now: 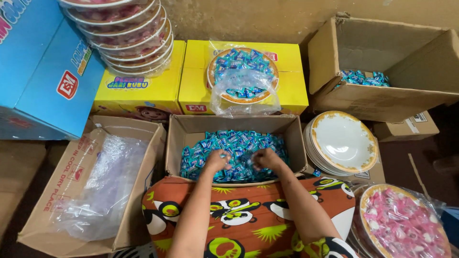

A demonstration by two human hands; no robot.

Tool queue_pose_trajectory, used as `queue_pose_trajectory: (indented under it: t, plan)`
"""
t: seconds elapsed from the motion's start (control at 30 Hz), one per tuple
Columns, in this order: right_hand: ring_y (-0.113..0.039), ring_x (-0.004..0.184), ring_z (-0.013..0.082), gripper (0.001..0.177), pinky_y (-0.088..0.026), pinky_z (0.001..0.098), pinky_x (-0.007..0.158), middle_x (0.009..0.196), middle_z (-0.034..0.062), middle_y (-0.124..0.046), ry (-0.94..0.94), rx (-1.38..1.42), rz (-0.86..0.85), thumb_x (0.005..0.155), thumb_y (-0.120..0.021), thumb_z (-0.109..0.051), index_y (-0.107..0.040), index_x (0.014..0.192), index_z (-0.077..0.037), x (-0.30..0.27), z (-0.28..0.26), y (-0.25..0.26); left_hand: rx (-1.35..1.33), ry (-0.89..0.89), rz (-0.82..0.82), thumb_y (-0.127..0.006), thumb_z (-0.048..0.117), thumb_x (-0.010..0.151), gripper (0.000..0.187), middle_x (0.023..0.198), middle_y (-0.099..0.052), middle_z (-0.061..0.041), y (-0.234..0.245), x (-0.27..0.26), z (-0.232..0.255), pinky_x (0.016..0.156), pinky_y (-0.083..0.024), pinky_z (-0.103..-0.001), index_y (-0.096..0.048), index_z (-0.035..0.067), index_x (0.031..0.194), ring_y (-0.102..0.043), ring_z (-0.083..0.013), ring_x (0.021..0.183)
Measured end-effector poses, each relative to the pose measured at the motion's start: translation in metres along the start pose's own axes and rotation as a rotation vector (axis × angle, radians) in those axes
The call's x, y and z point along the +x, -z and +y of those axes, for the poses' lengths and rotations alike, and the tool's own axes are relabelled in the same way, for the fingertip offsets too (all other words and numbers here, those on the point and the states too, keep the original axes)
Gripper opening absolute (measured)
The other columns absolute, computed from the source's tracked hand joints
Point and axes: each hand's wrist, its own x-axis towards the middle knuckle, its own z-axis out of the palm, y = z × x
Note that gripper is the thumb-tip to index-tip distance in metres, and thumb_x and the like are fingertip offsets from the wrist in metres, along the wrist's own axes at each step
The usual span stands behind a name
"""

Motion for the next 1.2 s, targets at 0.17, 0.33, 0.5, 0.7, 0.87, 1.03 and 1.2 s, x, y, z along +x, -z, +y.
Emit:
queue_pose_trajectory:
  t: [0.17,0.33,0.5,0.7,0.87,1.03,1.2]
  plan:
    - [-0.076,0.089,0.0329,0.017,-0.065,0.0478,0.084,0.094,0.0184,-0.071,0.059,0.571,0.087,0.096,-0.06,-0.007,-0.064,0.109,0.003,-0.067,-0.092,-0.009,-0.985,0.01,-0.118,-0.053,0.021,0.105,0.037,0.12,-0.063,-0.024,0.028,-0.044,0.061,0.101,-0.057,-0.049,-0.053,-0.002,0.134,-0.066,-0.0309,0.109]
    - [-0.077,0.092,0.0303,0.023,-0.067,0.0437,0.084,0.098,0.0194,-0.075,0.168,0.765,0.02,0.099,-0.058,-0.004,-0.062,0.12,0.004,-0.062,-0.092,-0.005,-1.199,-0.01,-0.208,-0.05,0.042,0.107,0.061,0.138,-0.06,-0.027,0.038,-0.04,0.063,0.111,-0.05,-0.055,-0.042,0.004,0.153,-0.061,-0.0393,0.127]
    - [-0.078,0.091,0.0317,0.02,-0.066,0.0449,0.082,0.097,0.0248,-0.076,0.229,0.803,-0.112,0.098,-0.056,0.0,-0.063,0.117,0.003,-0.083,-0.112,0.002,-1.218,-0.168,-0.308,-0.058,0.002,0.095,0.044,0.138,-0.062,-0.026,0.041,-0.048,0.074,0.109,-0.054,-0.048,-0.06,0.005,0.139,-0.063,-0.0356,0.125]
    - [-0.078,0.087,0.0356,0.023,-0.067,0.0491,0.079,0.092,0.0184,-0.075,0.488,0.787,0.027,0.095,-0.061,-0.002,-0.064,0.118,0.0,-0.107,-0.212,0.015,-1.112,-0.504,-0.417,-0.062,-0.002,0.092,0.053,0.136,-0.061,-0.031,0.091,-0.081,0.193,0.103,-0.058,-0.048,-0.054,0.0,0.144,-0.066,-0.0388,0.119]
    - [-0.068,0.11,0.0507,0.059,-0.063,0.0595,0.089,0.137,0.0334,-0.045,0.619,0.522,0.24,0.102,-0.063,-0.006,-0.035,0.153,-0.003,-0.072,-0.266,0.025,-0.413,-0.546,0.075,-0.058,0.021,0.103,0.062,0.157,-0.04,-0.021,0.093,0.02,0.23,0.117,-0.04,-0.053,-0.033,0.012,0.159,-0.043,-0.0387,0.144]
    - [-0.077,0.094,0.0324,0.029,-0.065,0.0394,0.074,0.105,0.0224,-0.072,0.719,0.231,0.294,0.092,-0.061,-0.001,-0.071,0.119,-0.001,-0.134,-0.261,0.007,0.002,-0.638,0.243,-0.055,0.017,0.096,0.048,0.142,-0.062,-0.008,0.099,-0.039,0.213,0.112,-0.046,-0.043,-0.061,0.022,0.144,-0.058,-0.0277,0.133]
    - [-0.075,0.088,0.0317,0.02,-0.064,0.0459,0.076,0.102,0.0219,-0.075,0.294,0.187,0.052,0.092,-0.06,0.003,-0.072,0.108,0.006,-0.097,-0.159,0.001,-0.579,-0.295,-0.266,-0.05,-0.007,0.096,0.032,0.114,-0.075,-0.018,0.063,-0.024,0.106,0.094,-0.06,-0.042,-0.068,0.0,0.122,-0.073,-0.0269,0.108]
